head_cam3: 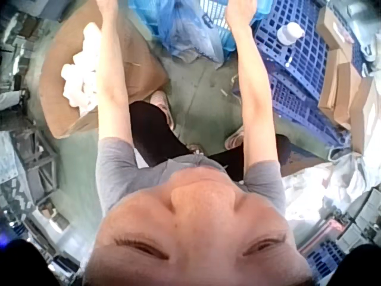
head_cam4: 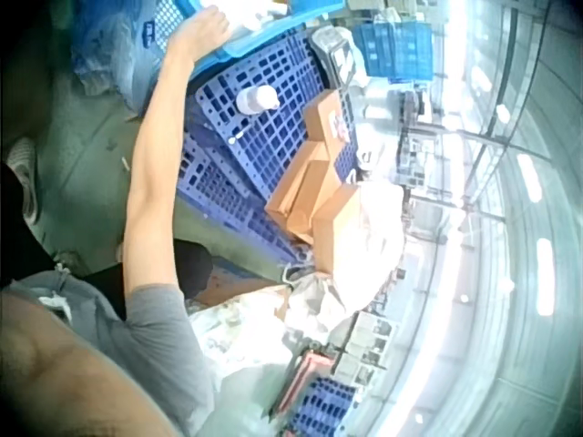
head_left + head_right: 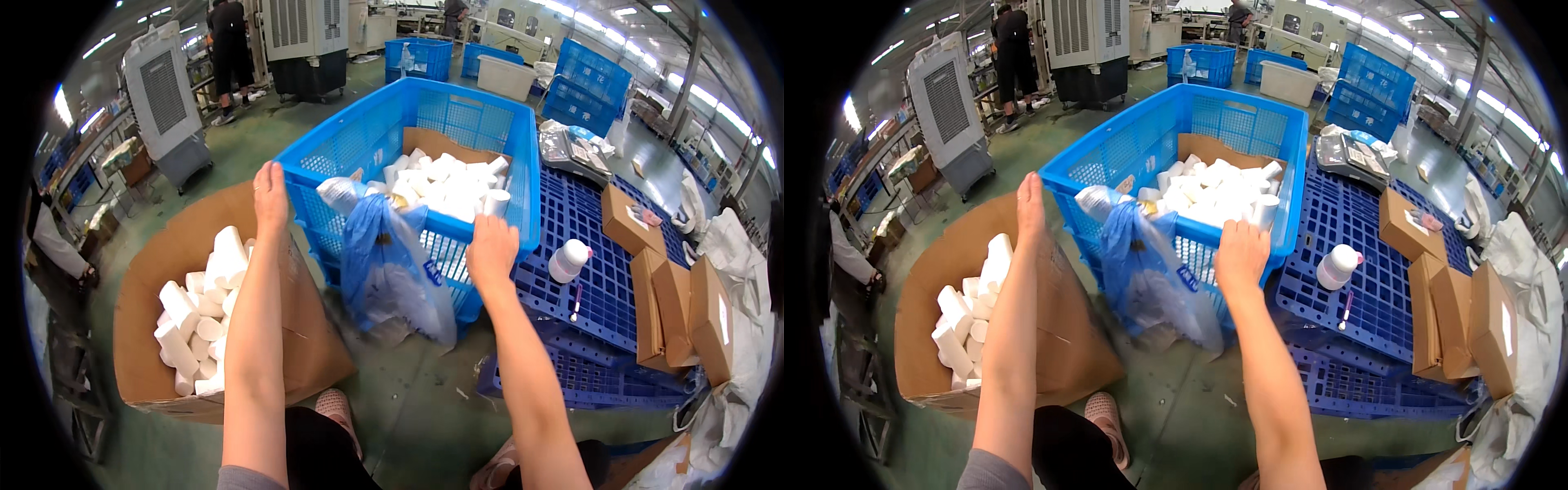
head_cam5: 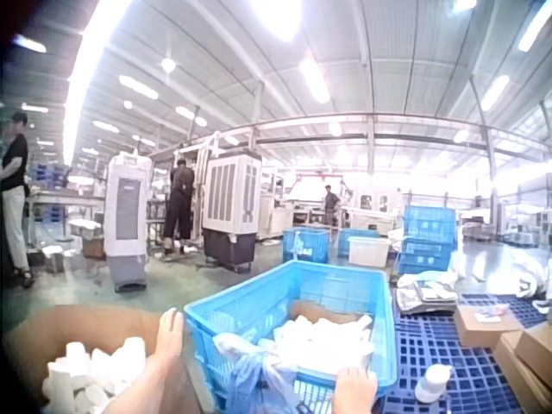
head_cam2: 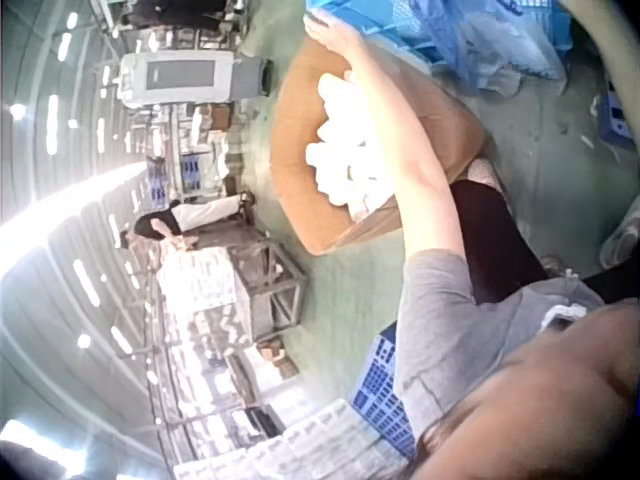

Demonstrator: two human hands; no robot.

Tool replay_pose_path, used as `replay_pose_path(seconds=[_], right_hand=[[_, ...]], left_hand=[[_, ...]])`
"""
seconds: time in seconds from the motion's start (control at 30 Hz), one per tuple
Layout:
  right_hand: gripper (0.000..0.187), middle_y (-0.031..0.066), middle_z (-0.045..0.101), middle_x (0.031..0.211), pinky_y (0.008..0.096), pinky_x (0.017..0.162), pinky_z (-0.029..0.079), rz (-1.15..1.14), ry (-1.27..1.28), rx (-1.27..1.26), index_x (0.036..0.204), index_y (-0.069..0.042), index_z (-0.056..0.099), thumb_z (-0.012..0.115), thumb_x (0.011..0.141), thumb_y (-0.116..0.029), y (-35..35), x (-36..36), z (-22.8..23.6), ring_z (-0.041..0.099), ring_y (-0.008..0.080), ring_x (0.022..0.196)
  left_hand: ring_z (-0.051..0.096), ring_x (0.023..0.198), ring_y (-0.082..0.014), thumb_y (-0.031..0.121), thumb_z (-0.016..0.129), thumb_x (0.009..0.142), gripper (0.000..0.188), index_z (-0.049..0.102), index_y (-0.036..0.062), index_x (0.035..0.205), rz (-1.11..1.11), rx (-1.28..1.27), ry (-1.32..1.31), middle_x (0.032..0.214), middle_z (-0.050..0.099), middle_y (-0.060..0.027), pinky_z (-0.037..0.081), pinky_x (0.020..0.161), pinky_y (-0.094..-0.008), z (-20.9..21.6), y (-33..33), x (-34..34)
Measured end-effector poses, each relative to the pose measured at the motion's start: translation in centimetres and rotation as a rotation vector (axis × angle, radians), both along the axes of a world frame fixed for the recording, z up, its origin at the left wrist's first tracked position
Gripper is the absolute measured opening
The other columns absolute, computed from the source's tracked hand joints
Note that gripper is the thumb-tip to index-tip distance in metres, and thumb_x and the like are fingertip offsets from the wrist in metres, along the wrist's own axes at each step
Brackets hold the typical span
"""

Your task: The person sorts white foam rollers from a blue crate, places them into a clear plastic bag while sitting on the floor, and then moves the filled bag into a large cardboard box.

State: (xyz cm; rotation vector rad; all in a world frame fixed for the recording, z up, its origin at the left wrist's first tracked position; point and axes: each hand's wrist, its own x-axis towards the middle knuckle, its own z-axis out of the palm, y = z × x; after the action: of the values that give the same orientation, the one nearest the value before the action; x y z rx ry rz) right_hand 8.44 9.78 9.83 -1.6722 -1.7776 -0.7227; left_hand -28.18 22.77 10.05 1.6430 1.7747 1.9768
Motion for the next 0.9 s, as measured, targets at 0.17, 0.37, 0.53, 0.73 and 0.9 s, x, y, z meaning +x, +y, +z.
replay_pose_path(seconds=[0.17, 0.37, 0.53, 0.73, 0.9], right_hand=[[0.012, 0.009, 0.053, 0.076, 0.0371, 0.068, 0.039, -0.01, 0.002, -0.049, 0.077, -0.006, 0.052, 0.056, 0.066, -0.002, -8.8, -2.5, 0.4, 0.053, 0.0257, 0.076], [0.014, 0.0079, 0.053, 0.076, 0.0353, 0.067, 0.038, 0.015, 0.055, -0.081, 0.077, -0.007, 0.052, 0.057, 0.064, -0.001, -15.2, -3.9, 0.9, 0.053, 0.0248, 0.076], [0.015, 0.0071, 0.049, 0.074, 0.0347, 0.065, 0.037, 0.039, 0.072, -0.146, 0.075, -0.007, 0.051, 0.058, 0.063, -0.001, -21.6, -5.4, 1.4, 0.05, 0.0241, 0.072], [0.018, 0.0116, 0.05, 0.077, 0.0405, 0.066, 0.037, 0.172, 0.112, -0.265, 0.082, -0.005, 0.053, 0.056, 0.064, -0.003, -28.5, -9.7, 2.6, 0.05, 0.0304, 0.074], [0.025, 0.0141, 0.052, 0.083, 0.0434, 0.072, 0.04, 0.15, 0.097, -0.345, 0.093, -0.004, 0.054, 0.058, 0.07, -0.013, -32.7, -9.6, 2.0, 0.052, 0.0318, 0.081]], left_hand=[[0.061, 0.087, -0.0369, 0.041, 0.045, 0.089, 0.048, 0.068, -0.0005, 0.082, -0.426, -0.439, 0.736, 0.085, 0.064, -0.0242, 0.047, 0.078, -0.0405, 5.0, -9.2, 12.3], [0.061, 0.068, -0.04, 0.03, 0.044, 0.082, 0.041, 0.066, -0.0007, 0.067, -0.447, -0.571, 0.911, 0.072, 0.062, -0.0243, 0.048, 0.068, -0.0474, 4.7, -15.4, 11.6], [0.06, 0.065, -0.0403, 0.026, 0.043, 0.083, 0.039, 0.064, -0.0006, 0.063, -0.471, -0.568, 0.929, 0.069, 0.06, -0.0253, 0.046, 0.065, -0.0483, 5.2, -22.6, 9.9], [0.06, 0.051, -0.0284, 0.02, 0.055, 0.072, 0.019, 0.061, 0.0091, 0.057, -0.404, -0.302, 1.353, 0.056, 0.06, -0.0108, 0.045, 0.044, -0.0429, 4.1, -30.6, 3.8], [0.057, 0.049, -0.0329, 0.02, 0.052, 0.077, 0.027, 0.055, 0.0086, 0.053, -0.606, -0.351, 1.115, 0.05, 0.056, -0.0146, 0.044, 0.048, -0.0435, 4.2, -33.9, 4.9]])
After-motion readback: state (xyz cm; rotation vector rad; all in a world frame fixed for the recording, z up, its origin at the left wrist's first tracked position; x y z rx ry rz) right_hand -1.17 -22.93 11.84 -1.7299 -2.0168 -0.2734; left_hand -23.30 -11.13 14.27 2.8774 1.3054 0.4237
